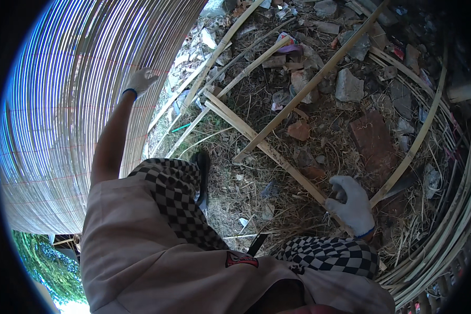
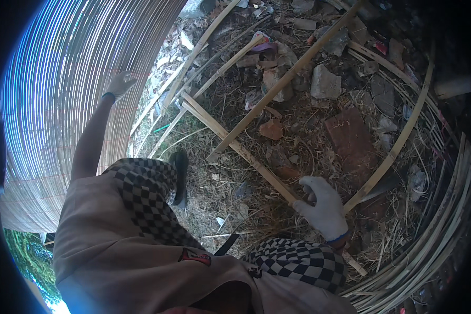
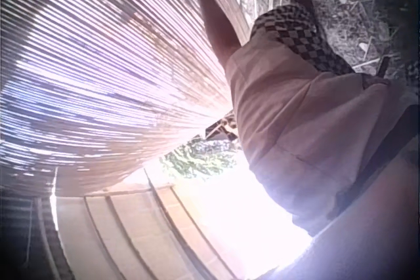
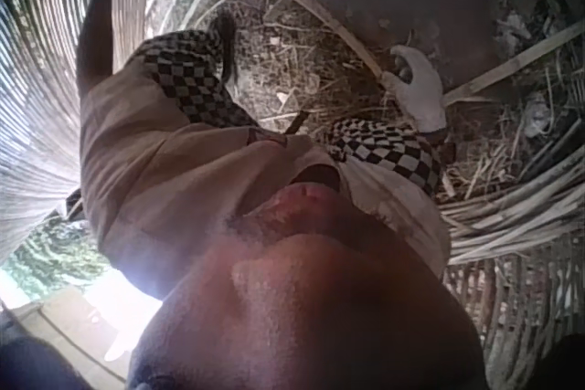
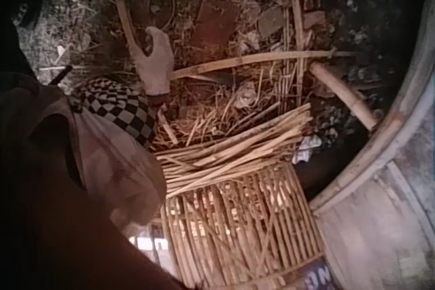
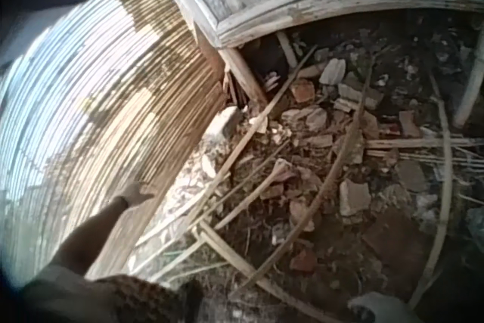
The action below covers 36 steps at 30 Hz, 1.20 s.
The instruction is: Arranging thin bamboo strips into a grid pattern to prepare for weaving a mat or structure.
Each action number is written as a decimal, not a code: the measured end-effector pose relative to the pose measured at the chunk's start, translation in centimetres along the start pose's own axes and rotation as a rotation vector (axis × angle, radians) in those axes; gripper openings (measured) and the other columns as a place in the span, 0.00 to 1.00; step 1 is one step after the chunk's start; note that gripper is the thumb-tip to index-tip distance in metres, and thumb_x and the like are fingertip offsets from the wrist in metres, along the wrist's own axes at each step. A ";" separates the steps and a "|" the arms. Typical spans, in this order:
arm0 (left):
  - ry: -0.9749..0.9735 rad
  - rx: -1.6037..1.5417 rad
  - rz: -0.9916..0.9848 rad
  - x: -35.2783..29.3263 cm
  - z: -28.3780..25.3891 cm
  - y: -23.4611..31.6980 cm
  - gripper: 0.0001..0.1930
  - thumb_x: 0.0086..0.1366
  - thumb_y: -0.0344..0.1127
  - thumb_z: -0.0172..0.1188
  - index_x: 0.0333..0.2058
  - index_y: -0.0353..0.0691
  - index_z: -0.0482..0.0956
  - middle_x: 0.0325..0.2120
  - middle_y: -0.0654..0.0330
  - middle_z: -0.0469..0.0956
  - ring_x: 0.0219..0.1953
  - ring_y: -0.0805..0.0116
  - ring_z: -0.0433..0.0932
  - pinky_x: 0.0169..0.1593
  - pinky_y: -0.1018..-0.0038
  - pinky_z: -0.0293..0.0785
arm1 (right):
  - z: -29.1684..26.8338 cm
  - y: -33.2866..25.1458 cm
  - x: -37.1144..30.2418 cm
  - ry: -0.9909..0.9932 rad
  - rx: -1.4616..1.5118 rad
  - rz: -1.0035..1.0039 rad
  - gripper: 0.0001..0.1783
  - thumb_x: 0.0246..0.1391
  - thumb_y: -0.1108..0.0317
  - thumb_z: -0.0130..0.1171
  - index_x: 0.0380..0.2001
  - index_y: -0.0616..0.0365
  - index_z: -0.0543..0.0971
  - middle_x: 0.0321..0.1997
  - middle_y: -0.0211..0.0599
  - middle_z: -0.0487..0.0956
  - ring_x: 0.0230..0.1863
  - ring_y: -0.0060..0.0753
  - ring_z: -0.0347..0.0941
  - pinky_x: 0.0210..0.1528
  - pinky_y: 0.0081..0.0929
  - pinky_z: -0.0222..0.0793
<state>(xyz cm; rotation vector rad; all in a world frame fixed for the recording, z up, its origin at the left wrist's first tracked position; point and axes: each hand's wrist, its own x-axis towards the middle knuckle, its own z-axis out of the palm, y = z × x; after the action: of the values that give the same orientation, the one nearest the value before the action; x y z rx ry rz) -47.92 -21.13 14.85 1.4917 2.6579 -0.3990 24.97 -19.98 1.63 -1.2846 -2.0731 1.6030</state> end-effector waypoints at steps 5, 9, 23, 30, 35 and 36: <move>0.177 0.326 0.189 1.5 4.5 5.1 0.27 0.62 0.51 0.66 0.57 0.46 0.78 0.53 0.50 0.80 0.54 0.53 0.80 0.60 0.57 0.75 | 0.6 -1.0 -2.1 0.091 -0.194 0.266 0.29 0.45 0.70 0.71 0.54 0.58 0.77 0.44 0.40 0.80 0.41 0.37 0.78 0.45 0.32 0.74; 0.243 -0.038 0.493 4.4 6.0 1.8 0.22 0.66 0.46 0.65 0.55 0.43 0.79 0.51 0.50 0.81 0.52 0.53 0.82 0.58 0.59 0.78 | -0.2 -3.9 -2.8 0.282 -0.539 0.374 0.28 0.50 0.71 0.65 0.57 0.59 0.76 0.50 0.46 0.81 0.50 0.43 0.79 0.50 0.36 0.73; 0.613 -1.262 0.474 16.4 8.6 12.5 0.16 0.67 0.40 0.67 0.48 0.36 0.85 0.44 0.53 0.85 0.49 0.65 0.83 0.53 0.68 0.81 | -7.2 -21.6 -6.9 0.002 -0.538 1.049 0.33 0.54 0.65 0.67 0.64 0.54 0.71 0.65 0.44 0.74 0.66 0.38 0.71 0.68 0.38 0.64; 0.292 -1.292 0.584 11.9 8.8 10.9 0.20 0.71 0.37 0.62 0.57 0.32 0.79 0.52 0.49 0.81 0.51 0.63 0.82 0.58 0.67 0.80 | 3.8 -24.1 -1.6 0.226 -0.280 0.890 0.26 0.59 0.68 0.61 0.62 0.55 0.74 0.53 0.51 0.81 0.52 0.44 0.81 0.56 0.43 0.76; 0.007 -0.957 0.762 11.1 8.4 7.7 0.23 0.70 0.42 0.64 0.59 0.36 0.78 0.52 0.50 0.81 0.57 0.62 0.79 0.62 0.65 0.74 | 7.2 -11.6 -4.2 0.203 -0.891 0.713 0.30 0.55 0.65 0.67 0.61 0.53 0.75 0.60 0.44 0.77 0.58 0.45 0.75 0.65 0.44 0.68; -0.029 -0.940 0.795 10.0 8.3 8.4 0.23 0.69 0.41 0.64 0.58 0.36 0.78 0.51 0.52 0.82 0.55 0.64 0.80 0.60 0.66 0.75 | 7.8 -7.8 -5.9 0.295 -0.977 0.511 0.28 0.55 0.64 0.66 0.60 0.51 0.75 0.57 0.41 0.79 0.54 0.43 0.77 0.62 0.44 0.71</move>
<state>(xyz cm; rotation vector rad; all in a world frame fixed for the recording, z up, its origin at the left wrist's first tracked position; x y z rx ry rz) -46.68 -10.80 3.37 1.8604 1.5426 0.7459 19.67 -29.77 7.40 -2.3077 -2.5101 0.3420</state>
